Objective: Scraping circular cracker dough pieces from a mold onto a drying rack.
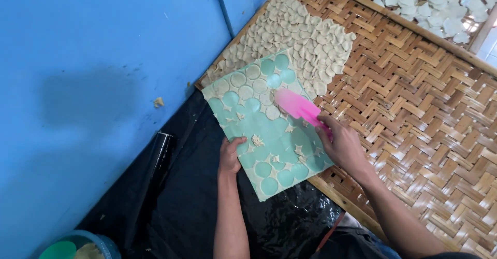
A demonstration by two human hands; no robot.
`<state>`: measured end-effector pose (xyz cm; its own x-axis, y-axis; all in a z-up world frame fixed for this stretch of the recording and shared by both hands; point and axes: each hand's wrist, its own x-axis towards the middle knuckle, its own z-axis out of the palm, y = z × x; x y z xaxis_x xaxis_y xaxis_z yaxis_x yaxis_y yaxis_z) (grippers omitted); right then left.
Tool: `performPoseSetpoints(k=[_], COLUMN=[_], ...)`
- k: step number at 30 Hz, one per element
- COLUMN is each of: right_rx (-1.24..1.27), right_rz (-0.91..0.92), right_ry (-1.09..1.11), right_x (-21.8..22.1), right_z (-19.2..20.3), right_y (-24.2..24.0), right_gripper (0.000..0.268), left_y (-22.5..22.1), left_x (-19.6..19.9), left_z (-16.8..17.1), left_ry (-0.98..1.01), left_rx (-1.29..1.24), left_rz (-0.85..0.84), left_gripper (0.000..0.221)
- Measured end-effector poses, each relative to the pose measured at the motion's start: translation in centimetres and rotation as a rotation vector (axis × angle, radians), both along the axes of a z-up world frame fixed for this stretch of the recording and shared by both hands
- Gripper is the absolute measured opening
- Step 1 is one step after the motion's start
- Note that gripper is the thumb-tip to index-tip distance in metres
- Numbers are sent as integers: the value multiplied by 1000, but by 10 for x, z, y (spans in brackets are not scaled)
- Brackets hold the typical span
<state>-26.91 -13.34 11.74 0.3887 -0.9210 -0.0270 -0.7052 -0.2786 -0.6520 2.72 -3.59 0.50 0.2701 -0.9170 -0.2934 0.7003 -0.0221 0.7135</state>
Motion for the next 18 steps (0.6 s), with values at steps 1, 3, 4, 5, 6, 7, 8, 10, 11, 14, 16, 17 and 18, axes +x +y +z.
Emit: performPoseSetpoints(k=[1, 3, 4, 5, 6, 7, 8, 10, 11, 14, 16, 17, 18], right_rx=[2, -19, -16, -9, -1, 1, -9, -18, -35, -73, -93, -116, -139], right_rz=[3, 11, 11, 7, 5, 4, 10, 18, 22, 30, 35, 42, 49], right_ry=[0, 51, 53, 72, 90, 92, 97, 101, 100, 92, 86, 85, 85], right_x=[1, -1, -3, -4, -5, -5, -5, -4, -2, 0, 2, 3, 4], right_z=[2, 4, 3, 2, 1, 1, 0, 2, 4, 7, 8, 9, 9], right_y=[2, 9, 9, 10, 10, 10, 10, 11, 11, 11, 10, 9, 8], right_gripper=[37, 35, 35, 35, 34, 34, 34, 34, 34, 33, 32, 32, 31], left_y=[0, -1, -1, -2, -2, -3, -3, -2, -2, -2, -1, -1, -1], left_x=[2, 2, 2, 2, 2, 2, 2, 2, 2, 3, 3, 2, 1], left_z=[0, -2, -2, -2, -2, -1, 1, 0, -1, -5, -3, 0, 3], left_ry=[0, 21, 23, 23, 23, 25, 27, 29, 33, 38, 40, 40, 42], left_rx=[2, 7, 9, 9, 8, 10, 8, 8, 7, 4, 2, 1, 0], left_rz=[3, -3, -4, -6, -9, -9, -8, -5, -4, -4, -4, -5, -8], left_gripper=[40, 40, 40, 40, 39, 39, 39, 39, 39, 40, 40, 41, 42])
